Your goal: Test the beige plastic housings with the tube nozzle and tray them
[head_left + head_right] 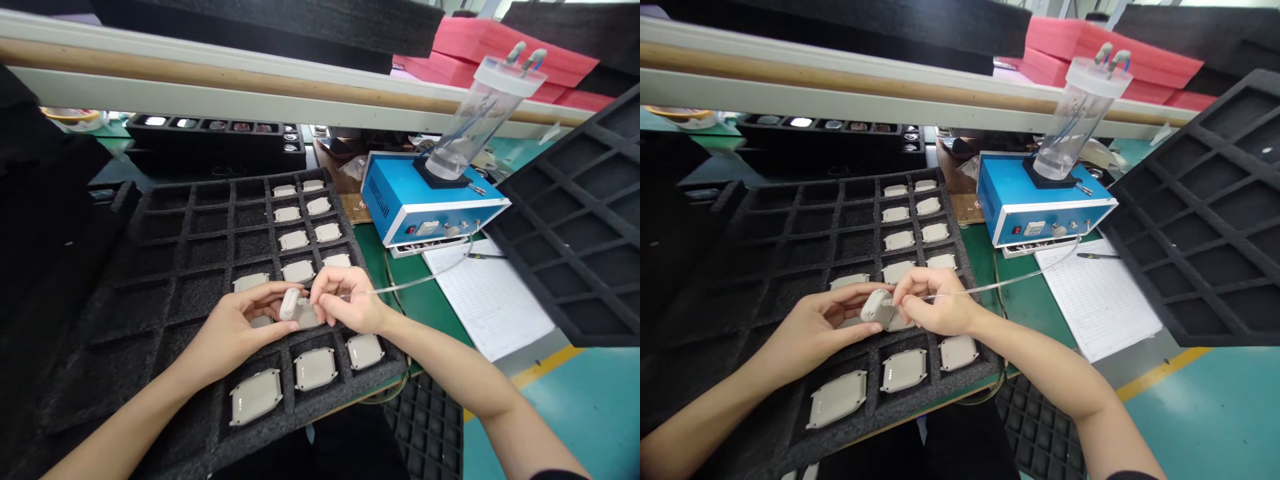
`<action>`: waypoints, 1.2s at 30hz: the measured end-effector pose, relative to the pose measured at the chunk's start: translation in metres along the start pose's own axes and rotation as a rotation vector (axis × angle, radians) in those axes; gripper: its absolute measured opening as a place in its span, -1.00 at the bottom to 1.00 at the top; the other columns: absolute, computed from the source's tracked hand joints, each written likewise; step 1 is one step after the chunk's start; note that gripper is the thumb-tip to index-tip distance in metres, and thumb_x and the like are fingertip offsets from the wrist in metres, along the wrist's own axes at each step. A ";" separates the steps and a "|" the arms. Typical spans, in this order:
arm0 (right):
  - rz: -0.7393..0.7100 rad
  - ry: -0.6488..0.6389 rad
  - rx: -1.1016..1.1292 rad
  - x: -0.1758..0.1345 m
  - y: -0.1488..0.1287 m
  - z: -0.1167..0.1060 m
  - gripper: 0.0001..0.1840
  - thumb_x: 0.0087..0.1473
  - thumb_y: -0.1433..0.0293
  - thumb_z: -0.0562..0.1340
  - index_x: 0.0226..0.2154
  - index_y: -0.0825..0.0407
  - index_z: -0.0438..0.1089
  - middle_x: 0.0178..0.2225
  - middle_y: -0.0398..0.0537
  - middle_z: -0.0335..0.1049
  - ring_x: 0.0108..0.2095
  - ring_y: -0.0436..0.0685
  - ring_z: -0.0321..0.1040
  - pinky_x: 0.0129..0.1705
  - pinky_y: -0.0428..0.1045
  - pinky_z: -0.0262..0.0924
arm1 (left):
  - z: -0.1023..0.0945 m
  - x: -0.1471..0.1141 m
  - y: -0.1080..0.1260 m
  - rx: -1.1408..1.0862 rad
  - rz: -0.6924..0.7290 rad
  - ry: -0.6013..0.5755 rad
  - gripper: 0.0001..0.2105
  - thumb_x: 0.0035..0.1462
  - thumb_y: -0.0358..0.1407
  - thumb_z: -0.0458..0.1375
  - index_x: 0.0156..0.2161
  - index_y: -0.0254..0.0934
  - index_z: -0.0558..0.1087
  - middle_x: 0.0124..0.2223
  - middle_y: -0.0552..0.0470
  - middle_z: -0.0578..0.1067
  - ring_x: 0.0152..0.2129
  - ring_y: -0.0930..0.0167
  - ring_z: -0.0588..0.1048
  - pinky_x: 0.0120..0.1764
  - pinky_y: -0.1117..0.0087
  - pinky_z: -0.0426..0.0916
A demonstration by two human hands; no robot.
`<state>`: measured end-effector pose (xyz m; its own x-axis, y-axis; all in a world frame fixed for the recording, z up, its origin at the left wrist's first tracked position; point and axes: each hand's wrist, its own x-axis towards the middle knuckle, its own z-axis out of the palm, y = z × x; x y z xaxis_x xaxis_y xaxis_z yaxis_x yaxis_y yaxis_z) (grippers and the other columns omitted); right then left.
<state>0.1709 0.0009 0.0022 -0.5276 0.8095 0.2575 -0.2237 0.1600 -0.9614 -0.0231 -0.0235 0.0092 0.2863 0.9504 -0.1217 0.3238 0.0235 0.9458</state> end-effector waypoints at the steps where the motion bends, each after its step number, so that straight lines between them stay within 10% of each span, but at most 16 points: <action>1: 0.001 0.000 0.000 0.000 0.000 0.000 -0.91 -0.11 0.56 0.10 -0.48 0.11 0.28 -0.65 -0.23 0.30 -0.69 -0.13 0.17 -0.63 -0.21 0.11 | 0.000 0.000 0.000 -0.005 0.002 -0.001 -0.53 -0.13 -0.16 0.33 -0.07 -0.27 0.47 -0.15 -0.06 0.58 -0.20 0.25 0.53 -0.08 0.27 0.43; 36: 0.035 -0.003 -0.009 0.000 -0.001 0.001 -0.93 -0.12 0.55 0.11 -0.48 0.10 0.27 -0.65 -0.22 0.31 -0.70 -0.13 0.15 -0.64 -0.20 0.09 | 0.000 -0.002 0.002 -0.031 0.001 -0.019 -0.55 -0.12 -0.18 0.33 -0.07 -0.28 0.46 -0.09 -0.07 0.57 -0.17 0.25 0.53 -0.06 0.26 0.44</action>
<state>0.1702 0.0003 0.0037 -0.5373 0.8131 0.2241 -0.1976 0.1369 -0.9707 -0.0231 -0.0248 0.0117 0.3035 0.9445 -0.1257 0.2956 0.0321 0.9548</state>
